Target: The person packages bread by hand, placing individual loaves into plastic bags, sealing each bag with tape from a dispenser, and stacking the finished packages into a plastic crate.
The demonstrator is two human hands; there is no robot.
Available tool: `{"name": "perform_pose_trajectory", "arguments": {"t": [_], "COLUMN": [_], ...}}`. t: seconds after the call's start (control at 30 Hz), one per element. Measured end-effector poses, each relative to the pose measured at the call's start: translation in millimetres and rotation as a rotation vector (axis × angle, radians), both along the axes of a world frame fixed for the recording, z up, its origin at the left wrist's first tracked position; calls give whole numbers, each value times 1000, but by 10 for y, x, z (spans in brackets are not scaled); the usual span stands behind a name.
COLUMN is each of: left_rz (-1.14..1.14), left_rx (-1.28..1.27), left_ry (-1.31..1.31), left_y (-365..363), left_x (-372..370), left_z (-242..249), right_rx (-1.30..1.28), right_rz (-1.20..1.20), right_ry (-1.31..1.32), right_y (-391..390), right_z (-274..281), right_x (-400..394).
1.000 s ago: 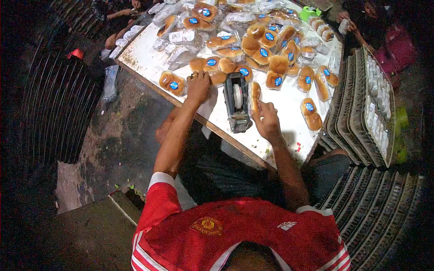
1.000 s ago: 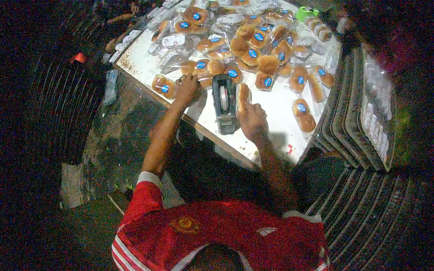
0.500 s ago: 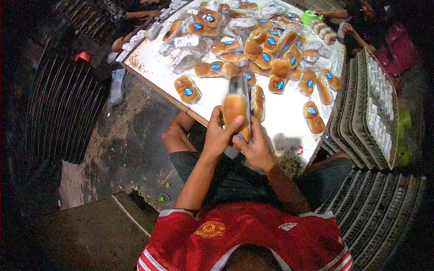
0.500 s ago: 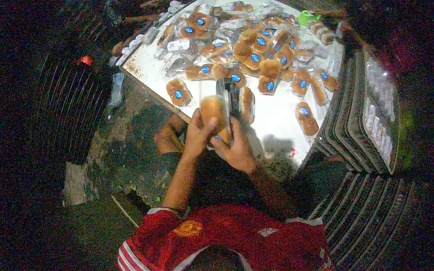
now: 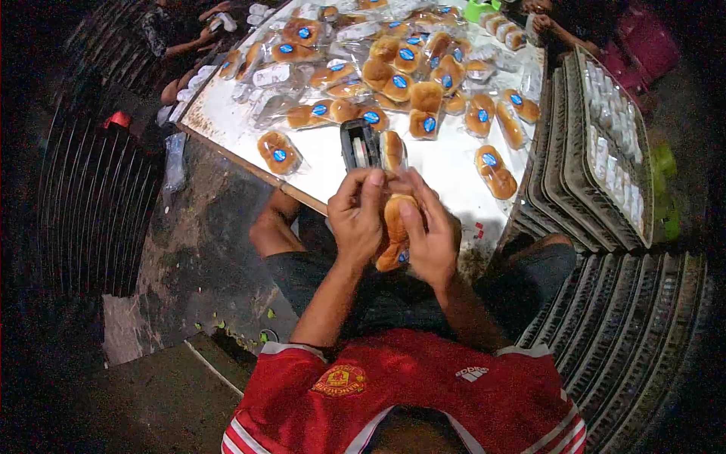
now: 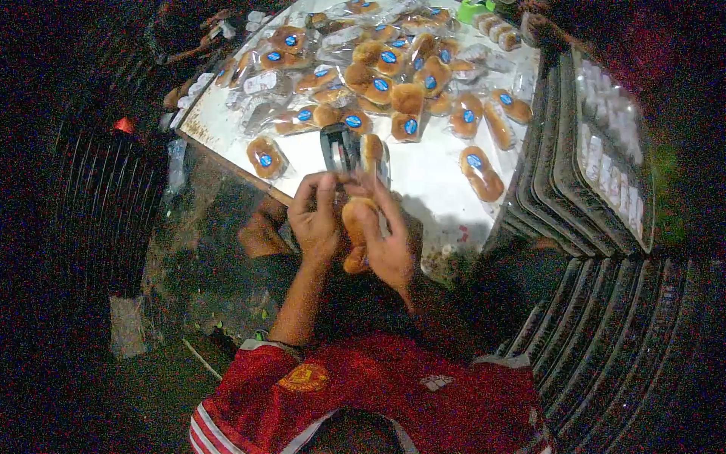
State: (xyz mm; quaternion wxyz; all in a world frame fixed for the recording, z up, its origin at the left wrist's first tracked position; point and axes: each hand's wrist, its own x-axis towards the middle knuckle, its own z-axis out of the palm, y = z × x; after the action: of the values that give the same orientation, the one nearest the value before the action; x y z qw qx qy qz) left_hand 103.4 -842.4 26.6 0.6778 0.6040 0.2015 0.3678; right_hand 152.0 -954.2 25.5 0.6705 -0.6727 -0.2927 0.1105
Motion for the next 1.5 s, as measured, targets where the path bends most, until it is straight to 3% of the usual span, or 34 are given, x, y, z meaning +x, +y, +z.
{"name": "perform_pose_trajectory", "arguments": {"t": [0.07, 0.1, 0.2, 0.23, 0.33, 0.37, 0.43, 0.53, 0.6, 0.73, 0.77, 0.87, 1.0, 1.03, 1.13, 1.17, 1.27, 1.37, 1.43, 1.5], "left_rz": [131, 205, 477, 223, -55, -141, -312, -324, -294, -309, -326, -228, -423, -403, -369, -329, -101, -40, -27, -42], "left_rx": [354, 492, 813, 812, 611, 546, 408, 266, 83, -68, -71, 13, -192, -264, -312, -323, 231, 301, 271, 125], "left_ry": [-49, -30, 116, 93, 29, 61, 125, 205, 249, 255, 251, 62, 146, 180, 187, 266, 225, 5, -97, -114], "left_y": [38, 21, -128, -165, -263, -182, 14, 45, -30, -8, 14, 40, 181, 175, 220, 203, 102, 107, 114, 110], "left_x": [125, 139, 112, -20, -105, -128, -185, -236, -277, -327, -352, -358, -398, -417, -401, -419, -478, -518, -495, -472], "left_z": [-70, -113, -232, -169, -199, -171, -112, -239, -257, -317, -349, -284, -383, -351, -395, -381, -326, -369, -341, -238], "right_rx": [-78, 15, -39, 20, 411, 379, 115, 24, -197, -335, -288, -262, -126, -92, -477, -516, -201, -159, -57, -101], "right_rz": [82, 107, -45, -78, 67, 221, 99, -20, 183, -81, -90, 122, 226, 149, -5, 13, 127, 399, 571, 546], "right_ry": [75, 16, 277, 400, 596, 530, 11, 17, -131, 105, -275, -543, -414, -484, -401, -236, 202, 161, 557, 438], "right_y": [-66, -60, -48, -45, -1, -64, -163, -153, -245, -147, -154, -170, -182, -121, -37, -29, -13, 11, 37, 81], "right_z": [-127, -279, -401, -316, -241, -155, -88, 274, 27, 26, -141, -39, -70, -134, -165, -240, -458, -356, -435, -568], "right_x": [189, 271, 224, 177, 170, 205, 335, 264, 439, 245, 232, 265, 359, 334, 95, 44, -40, 2, -102, -34]}}
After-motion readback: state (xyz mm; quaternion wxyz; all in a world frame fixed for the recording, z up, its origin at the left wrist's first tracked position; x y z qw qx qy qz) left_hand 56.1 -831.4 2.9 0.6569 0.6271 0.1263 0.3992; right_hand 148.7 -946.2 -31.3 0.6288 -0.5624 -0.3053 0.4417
